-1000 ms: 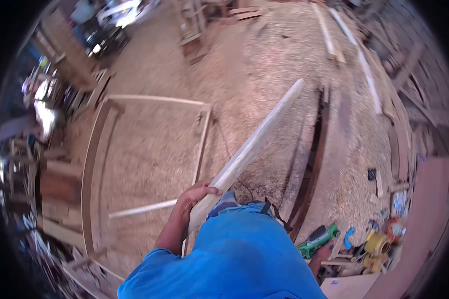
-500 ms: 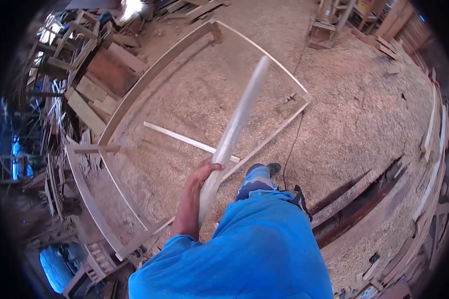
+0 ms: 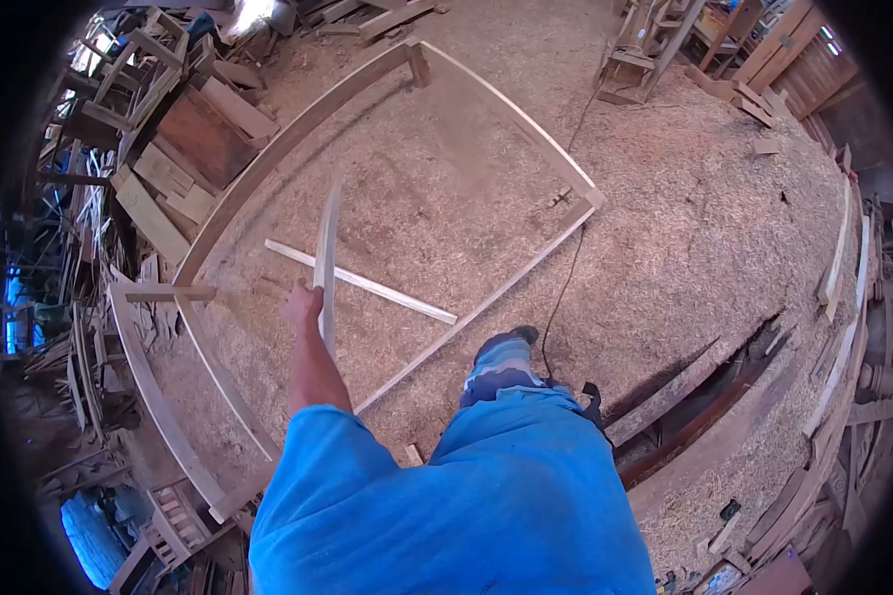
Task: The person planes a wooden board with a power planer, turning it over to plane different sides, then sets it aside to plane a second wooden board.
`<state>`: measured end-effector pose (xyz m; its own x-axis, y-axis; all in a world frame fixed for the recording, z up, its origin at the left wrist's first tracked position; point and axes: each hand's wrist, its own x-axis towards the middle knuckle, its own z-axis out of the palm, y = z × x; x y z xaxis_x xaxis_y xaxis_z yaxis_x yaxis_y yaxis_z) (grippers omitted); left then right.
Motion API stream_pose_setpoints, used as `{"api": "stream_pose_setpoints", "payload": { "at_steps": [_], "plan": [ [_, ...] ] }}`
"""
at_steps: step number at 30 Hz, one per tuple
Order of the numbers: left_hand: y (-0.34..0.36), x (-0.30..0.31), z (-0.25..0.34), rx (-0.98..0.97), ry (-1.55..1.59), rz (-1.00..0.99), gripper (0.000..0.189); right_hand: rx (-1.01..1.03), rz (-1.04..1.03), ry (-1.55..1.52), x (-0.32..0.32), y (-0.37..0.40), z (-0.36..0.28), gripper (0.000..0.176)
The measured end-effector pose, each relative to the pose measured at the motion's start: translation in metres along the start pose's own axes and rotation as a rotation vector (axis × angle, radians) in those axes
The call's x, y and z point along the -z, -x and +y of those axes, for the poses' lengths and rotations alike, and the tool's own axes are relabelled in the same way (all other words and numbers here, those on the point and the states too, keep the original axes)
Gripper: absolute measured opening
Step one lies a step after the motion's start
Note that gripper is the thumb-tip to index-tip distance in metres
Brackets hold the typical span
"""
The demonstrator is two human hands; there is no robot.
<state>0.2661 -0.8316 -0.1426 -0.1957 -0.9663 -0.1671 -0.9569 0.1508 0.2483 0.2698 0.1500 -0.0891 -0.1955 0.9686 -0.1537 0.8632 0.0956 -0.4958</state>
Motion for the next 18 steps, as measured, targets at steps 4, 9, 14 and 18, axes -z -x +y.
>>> {"api": "stream_pose_setpoints", "payload": {
  "at_steps": [4,9,14,18],
  "plan": [
    [0.026,-0.073,0.083,-0.203,0.028,-0.083,0.055,-0.021,0.026,-0.065,0.017,-0.001,0.033,0.08],
    [0.152,-0.27,0.213,-0.859,0.047,-0.732,0.064,0.306,0.458,0.271,0.013,-0.013,0.155,0.078],
    [0.421,-0.238,0.339,-1.263,-0.198,-1.065,0.062,-0.227,0.025,-0.728,0.047,0.062,0.077,0.046],
    [0.56,-0.222,0.371,-1.725,-0.315,-1.247,0.06,-0.148,0.2,-0.714,0.019,0.058,0.094,0.043]
  ]
}}
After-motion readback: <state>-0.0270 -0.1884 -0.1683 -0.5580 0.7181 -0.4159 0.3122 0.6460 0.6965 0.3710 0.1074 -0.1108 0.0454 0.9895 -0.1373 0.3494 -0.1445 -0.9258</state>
